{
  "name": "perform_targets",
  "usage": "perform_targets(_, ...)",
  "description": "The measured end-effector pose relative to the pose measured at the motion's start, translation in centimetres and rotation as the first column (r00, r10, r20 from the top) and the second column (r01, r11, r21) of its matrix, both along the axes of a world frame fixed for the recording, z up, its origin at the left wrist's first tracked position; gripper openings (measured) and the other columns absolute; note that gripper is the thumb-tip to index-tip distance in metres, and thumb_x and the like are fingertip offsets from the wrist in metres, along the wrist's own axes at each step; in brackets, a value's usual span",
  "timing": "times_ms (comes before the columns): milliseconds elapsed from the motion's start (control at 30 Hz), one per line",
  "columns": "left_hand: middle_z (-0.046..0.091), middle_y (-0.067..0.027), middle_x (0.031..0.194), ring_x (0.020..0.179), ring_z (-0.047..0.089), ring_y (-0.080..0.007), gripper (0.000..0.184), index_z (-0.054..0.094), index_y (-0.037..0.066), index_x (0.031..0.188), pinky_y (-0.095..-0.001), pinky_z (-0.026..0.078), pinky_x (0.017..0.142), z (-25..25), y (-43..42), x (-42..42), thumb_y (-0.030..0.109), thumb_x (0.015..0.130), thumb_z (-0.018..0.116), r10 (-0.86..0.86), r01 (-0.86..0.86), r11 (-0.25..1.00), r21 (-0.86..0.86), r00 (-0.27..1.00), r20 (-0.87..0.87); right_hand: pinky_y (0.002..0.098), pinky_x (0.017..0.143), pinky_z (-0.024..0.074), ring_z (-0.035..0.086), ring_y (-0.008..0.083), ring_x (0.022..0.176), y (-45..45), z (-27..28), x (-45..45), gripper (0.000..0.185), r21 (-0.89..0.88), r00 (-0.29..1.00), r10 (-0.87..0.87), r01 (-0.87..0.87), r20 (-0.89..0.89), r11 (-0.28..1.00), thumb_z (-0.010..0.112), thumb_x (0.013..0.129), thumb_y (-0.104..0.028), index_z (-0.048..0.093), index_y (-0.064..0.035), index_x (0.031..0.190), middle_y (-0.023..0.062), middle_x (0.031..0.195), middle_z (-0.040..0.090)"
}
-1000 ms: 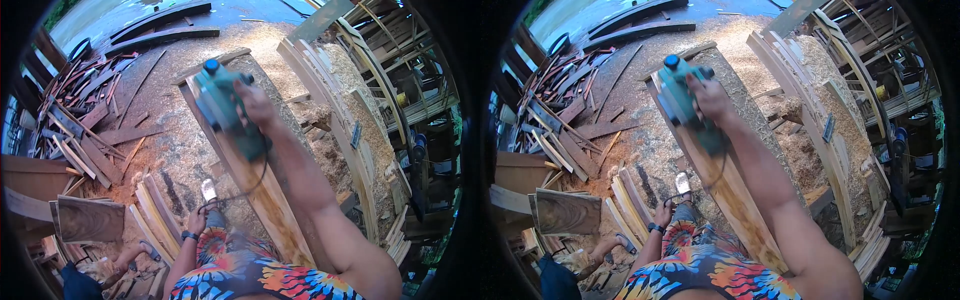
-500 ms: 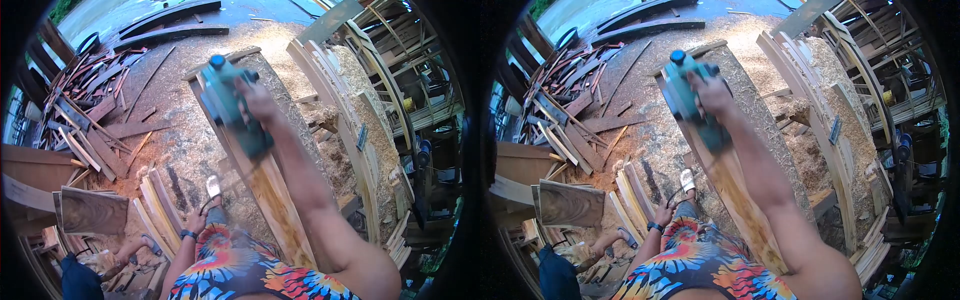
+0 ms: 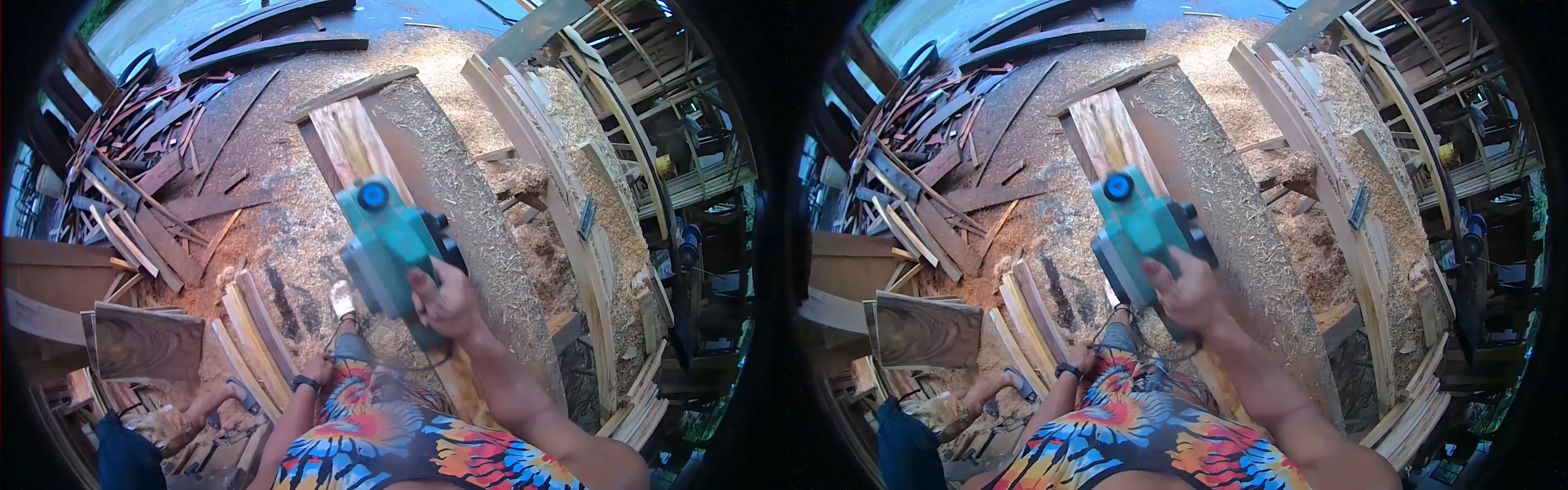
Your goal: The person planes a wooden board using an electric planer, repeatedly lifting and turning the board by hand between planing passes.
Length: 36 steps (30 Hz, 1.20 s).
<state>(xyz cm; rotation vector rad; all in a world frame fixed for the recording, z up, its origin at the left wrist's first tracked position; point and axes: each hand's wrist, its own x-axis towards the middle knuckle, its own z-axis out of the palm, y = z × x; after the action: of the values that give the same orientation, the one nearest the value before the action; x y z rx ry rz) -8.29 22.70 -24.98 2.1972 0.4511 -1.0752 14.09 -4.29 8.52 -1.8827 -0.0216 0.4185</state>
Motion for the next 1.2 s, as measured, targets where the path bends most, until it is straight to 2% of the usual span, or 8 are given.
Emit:
perform_targets(467,0.07,-0.0284,0.088,0.092,0.068,-0.0463,0.055,0.072,0.0,0.098,-0.0523,0.051,0.081,8.0,0.6,8.6,0.05,0.101,0.05,0.303,-0.264,0.948,-0.178,0.92,0.25,0.0345,0.047,0.0516,0.064,0.0182,0.051,16.5,-0.3,31.0,0.072,0.028,0.987,0.052,-0.057,0.154,0.998,0.062,0.089,-0.071,0.069,-0.001,0.074,0.0096,0.064,0.066)
perform_targets(600,0.071,-0.0277,0.103,0.099,0.069,-0.0431,0.047,0.071,0.005,0.111,-0.0515,0.052,0.084,7.8,0.4,6.6,0.046,0.099,0.053,-0.006,0.072,0.957,-0.28,0.973,0.232,0.0327,0.045,0.05,0.06,0.0156,0.047,14.8,-0.2,28.0,0.068,0.156,0.981,0.08,-0.108,0.176,0.982,0.063,0.09,-0.068,0.069,-0.0011,0.079,0.0089,0.063,0.065)
perform_targets(700,0.07,-0.0253,0.113,0.104,0.069,-0.0395,0.043,0.07,0.009,0.121,-0.049,0.053,0.09,7.2,-0.1,4.6,0.04,0.095,0.055,-0.367,0.351,0.912,-0.212,0.929,-0.038,0.0353,0.067,0.0564,0.069,0.0212,0.07,11.3,-1.1,23.3,0.05,0.068,0.973,0.099,-0.116,0.208,0.991,0.073,0.09,-0.049,0.073,-0.0005,0.103,0.0109,0.079,0.072)
perform_targets(833,0.073,-0.0161,0.115,0.103,0.069,-0.0376,0.045,0.067,0.018,0.13,-0.0449,0.053,0.092,-1.5,0.8,0.3,0.038,0.09,0.061,-0.651,0.643,0.712,-0.282,0.755,0.078,0.0348,0.085,0.0566,0.073,0.024,0.097,5.7,-0.5,12.9,0.05,0.128,0.948,0.09,-0.135,0.305,0.983,0.079,0.084,-0.031,0.069,0.0013,0.12,0.0186,0.104,0.075)
perform_targets(900,0.073,-0.0208,0.107,0.098,0.07,-0.0399,0.042,0.07,0.018,0.124,-0.0488,0.054,0.088,6.9,-0.7,4.6,0.037,0.088,0.06,-0.69,0.68,0.69,-0.247,0.721,0.06,0.0349,0.087,0.0566,0.073,0.0243,0.097,2.9,-0.6,7.7,0.052,0.116,0.952,0.079,-0.118,0.294,0.986,0.081,0.083,-0.025,0.065,0.0028,0.124,0.0201,0.104,0.075)
perform_targets(1000,0.07,-0.0207,0.083,0.078,0.071,-0.036,0.02,0.071,0.004,0.093,-0.0452,0.056,0.071,18.7,-3.4,11.7,0.019,0.094,0.058,-0.331,0.28,0.943,0.178,0.794,0.51,0.0356,0.085,0.057,0.074,0.0241,0.096,-1.4,0.8,-0.9,0.05,0.037,0.972,0.072,-0.082,0.224,0.996,0.081,0.083,-0.022,0.064,0.0032,0.123,0.021,0.103,0.075)
perform_targets(1067,0.068,-0.0215,0.078,0.072,0.068,-0.0409,0.019,0.067,0.002,0.097,-0.0507,0.051,0.062,26.2,-5.3,15.5,0.02,0.096,0.062,0.164,0.007,0.977,-0.212,0.608,0.777,0.0329,0.077,0.056,0.07,0.0163,0.086,-2.9,1.7,-4.5,0.042,0.001,0.991,0.036,-0.036,0.132,0.999,0.083,0.082,-0.019,0.066,0.0016,0.114,0.0136,0.093,0.074)
perform_targets(1200,0.067,-0.0151,0.077,0.071,0.068,-0.0279,0.034,0.06,0.001,0.117,-0.0374,0.052,0.067,32.0,-9.2,19.6,0.019,0.091,0.073,0.286,0.074,0.912,-0.403,0.588,0.756,0.0315,0.07,0.0545,0.067,0.012,0.076,-4.6,1.7,-9.5,0.037,-0.019,0.993,-0.014,0.017,0.117,1.0,0.084,0.08,-0.019,0.066,0.0002,0.107,0.0084,0.083,0.073)
